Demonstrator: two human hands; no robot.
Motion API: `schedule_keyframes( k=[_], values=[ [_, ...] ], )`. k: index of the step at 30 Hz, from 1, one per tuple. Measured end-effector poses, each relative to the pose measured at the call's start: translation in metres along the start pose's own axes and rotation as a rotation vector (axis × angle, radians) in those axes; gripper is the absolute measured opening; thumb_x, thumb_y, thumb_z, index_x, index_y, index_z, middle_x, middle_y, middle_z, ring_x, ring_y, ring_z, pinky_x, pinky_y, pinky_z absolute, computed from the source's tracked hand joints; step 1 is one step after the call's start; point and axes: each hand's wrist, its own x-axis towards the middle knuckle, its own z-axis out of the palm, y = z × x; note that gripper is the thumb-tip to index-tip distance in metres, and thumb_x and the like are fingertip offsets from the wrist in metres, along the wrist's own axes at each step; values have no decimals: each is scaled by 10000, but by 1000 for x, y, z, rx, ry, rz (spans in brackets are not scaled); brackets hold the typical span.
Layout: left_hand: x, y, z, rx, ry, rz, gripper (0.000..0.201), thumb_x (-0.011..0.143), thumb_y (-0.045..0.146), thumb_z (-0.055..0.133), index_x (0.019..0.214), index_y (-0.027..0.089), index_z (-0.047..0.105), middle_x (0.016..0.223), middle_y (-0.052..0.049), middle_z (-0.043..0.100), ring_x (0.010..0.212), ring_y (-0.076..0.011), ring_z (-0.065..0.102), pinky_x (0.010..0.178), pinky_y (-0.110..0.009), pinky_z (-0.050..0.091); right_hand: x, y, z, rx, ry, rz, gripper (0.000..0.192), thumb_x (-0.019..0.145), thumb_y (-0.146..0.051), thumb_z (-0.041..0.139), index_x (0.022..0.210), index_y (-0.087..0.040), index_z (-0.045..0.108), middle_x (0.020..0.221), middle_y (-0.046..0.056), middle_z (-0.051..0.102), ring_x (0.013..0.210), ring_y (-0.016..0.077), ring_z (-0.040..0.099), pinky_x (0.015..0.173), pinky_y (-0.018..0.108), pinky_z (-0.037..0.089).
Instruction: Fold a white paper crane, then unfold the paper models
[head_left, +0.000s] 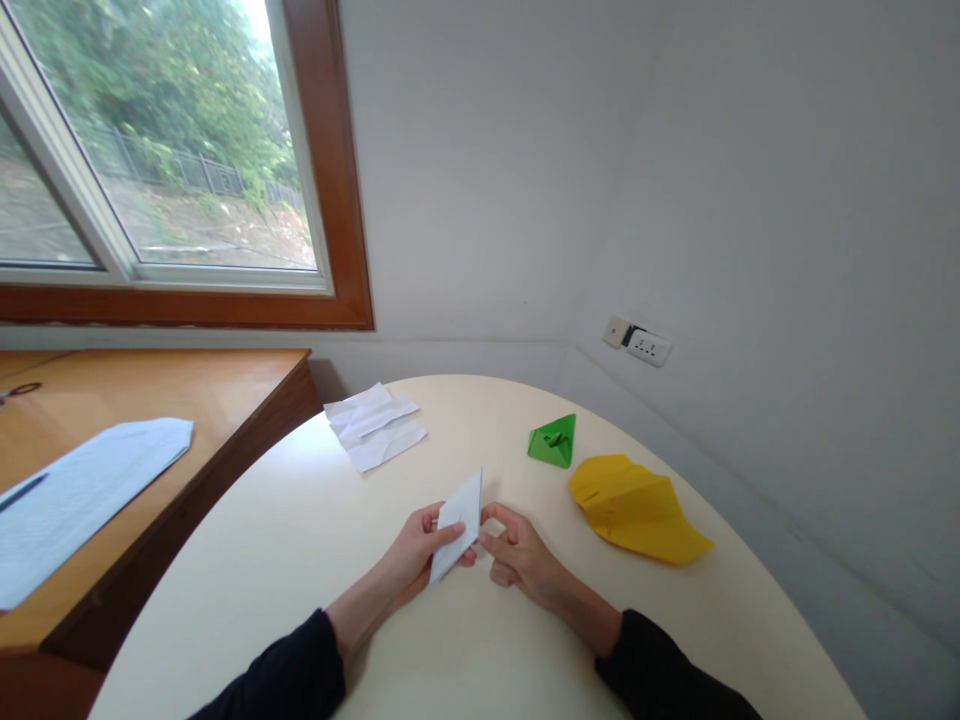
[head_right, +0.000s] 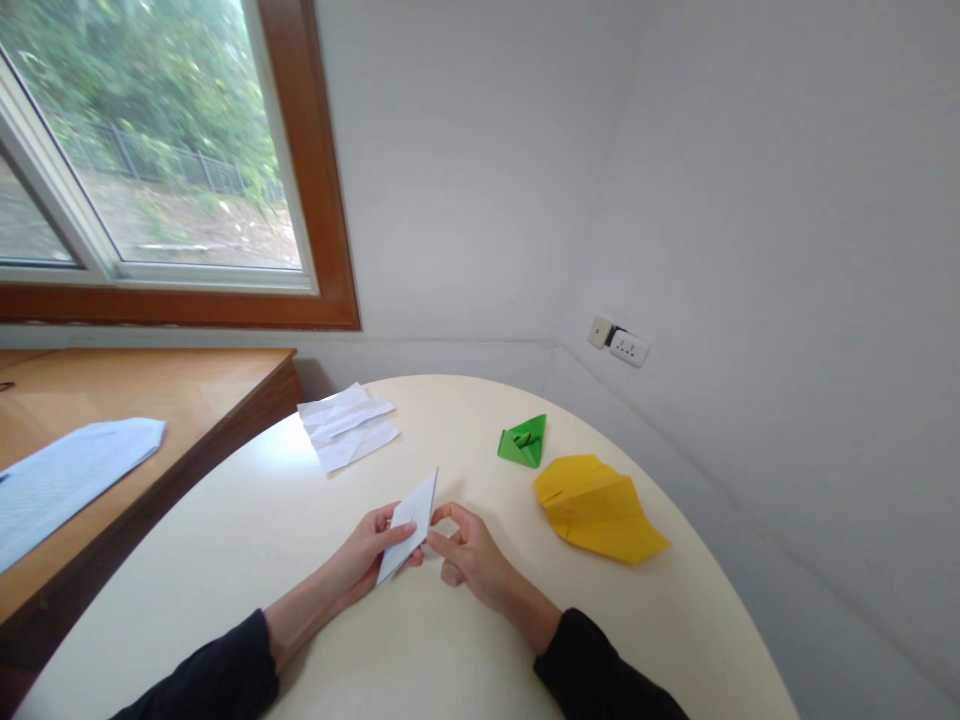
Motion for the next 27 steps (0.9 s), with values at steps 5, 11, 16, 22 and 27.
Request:
schedule_keyframes(
  k=[5,11,16,22,27],
  values=[
    [0,-1,0,-2,-7,-3,391,573,294,825,826,78,621,643,-36,648,525,-100,599,537,-190,478,2,3,-2,-20,0,-9,485,644,-552,696,829,-202,416,429,-119,474,282,3,218,336,169,161],
    [2,-4,-2,3,1,-2,373,582,280,822,827,71,634,653,-42,657,553,-102,607,571,-193,485,3,4,-1,13,25,-5,496,619,-524,726,841,-194,430,477,-90,550,279,-5,223,331,168,156],
    [3,-5,-3,-18,15,-6,358,574,267,827,812,71,645,683,-50,665,604,-116,624,639,-219,504,2,3,1,14,49,-8,478,619,-505,732,832,-196,435,462,-98,532,282,2,232,331,172,155],
    [2,-2,-2,-49,62,-39,393,524,271,852,795,73,649,686,-44,662,577,-112,623,629,-216,505,0,0,1,54,40,-10,456,633,-488,727,824,-200,430,409,-143,421,286,-1,196,337,164,155],
    [1,-3,-1,-42,55,-31,393,536,265,846,813,72,646,693,-48,663,589,-115,622,638,-224,510,2,4,-1,20,40,-16,452,634,-496,721,818,-205,427,355,-166,340,285,7,178,331,161,154]
  ],
)
